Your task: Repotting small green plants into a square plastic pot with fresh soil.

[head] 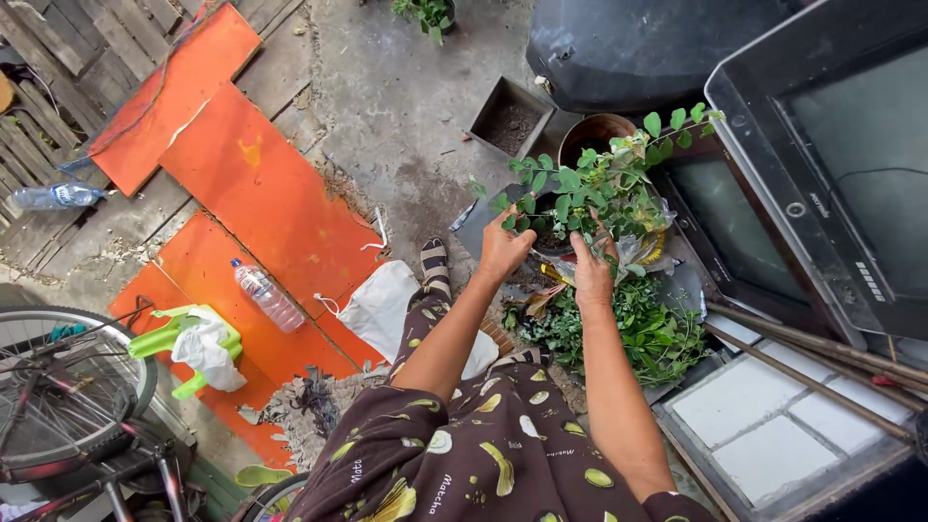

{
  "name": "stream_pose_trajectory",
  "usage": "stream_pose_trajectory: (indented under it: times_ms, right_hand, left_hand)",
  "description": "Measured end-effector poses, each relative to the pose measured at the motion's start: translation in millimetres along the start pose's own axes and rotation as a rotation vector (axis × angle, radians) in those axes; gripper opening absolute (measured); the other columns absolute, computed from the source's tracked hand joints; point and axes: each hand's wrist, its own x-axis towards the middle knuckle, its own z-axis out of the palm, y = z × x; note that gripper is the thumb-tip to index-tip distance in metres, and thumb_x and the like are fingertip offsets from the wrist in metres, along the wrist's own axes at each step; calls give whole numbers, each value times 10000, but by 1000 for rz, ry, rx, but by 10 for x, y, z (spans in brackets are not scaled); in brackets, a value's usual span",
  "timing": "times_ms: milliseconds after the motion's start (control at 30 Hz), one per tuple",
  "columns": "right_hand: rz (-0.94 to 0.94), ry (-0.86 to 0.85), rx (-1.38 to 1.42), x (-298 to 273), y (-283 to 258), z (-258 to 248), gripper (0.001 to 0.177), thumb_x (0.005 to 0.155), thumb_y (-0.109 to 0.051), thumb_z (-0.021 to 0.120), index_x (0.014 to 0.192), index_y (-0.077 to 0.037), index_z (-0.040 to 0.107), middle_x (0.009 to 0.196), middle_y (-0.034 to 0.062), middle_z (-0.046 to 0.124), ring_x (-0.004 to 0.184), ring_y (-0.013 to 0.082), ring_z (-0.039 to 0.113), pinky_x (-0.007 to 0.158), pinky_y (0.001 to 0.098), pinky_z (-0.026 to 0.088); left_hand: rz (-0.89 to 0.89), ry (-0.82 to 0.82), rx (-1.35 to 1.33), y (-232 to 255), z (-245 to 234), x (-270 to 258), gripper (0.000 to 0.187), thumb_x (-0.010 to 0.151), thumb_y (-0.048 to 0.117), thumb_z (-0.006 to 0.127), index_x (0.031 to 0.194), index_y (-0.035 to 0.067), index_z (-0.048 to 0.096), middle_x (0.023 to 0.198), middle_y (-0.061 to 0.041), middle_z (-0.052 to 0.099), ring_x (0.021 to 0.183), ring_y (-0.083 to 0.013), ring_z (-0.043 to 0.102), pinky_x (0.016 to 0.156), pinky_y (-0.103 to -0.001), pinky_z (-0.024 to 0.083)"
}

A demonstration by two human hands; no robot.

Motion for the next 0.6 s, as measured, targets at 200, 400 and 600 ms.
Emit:
stream_pose_trajectory:
  times_ms: [200,400,600]
  right_hand:
    - [145,3,-58,167,-283,604,462,950,-152,689,1392,-85,575,1315,65,642,1138,188,631,952,374,527]
    - [59,-115,94,377,-596,1364,520,922,-147,703,1425,-88,584,1302,41,672,1160,172,628,1009,339,495]
    - [86,-143,76,582,-647,1926,515,914,-127,692,1417,-91,584,1272,31,671,1146,166,624,1005,355,500]
  left_hand:
    - [70,-17,-22,150,-549,334,598,791,159,672,1388,195,651,994,-103,751,835,-189,633,857,-302,554]
    - [81,43,-40,521,-1185,691,640,761,146,664,1393,246,637,1158,-97,779,989,-162,718,945,-297,541]
    - [107,87,-51,557,-1652,1014,648,754,133,663,1392,244,633,1227,-87,761,1047,-171,713,974,-311,529]
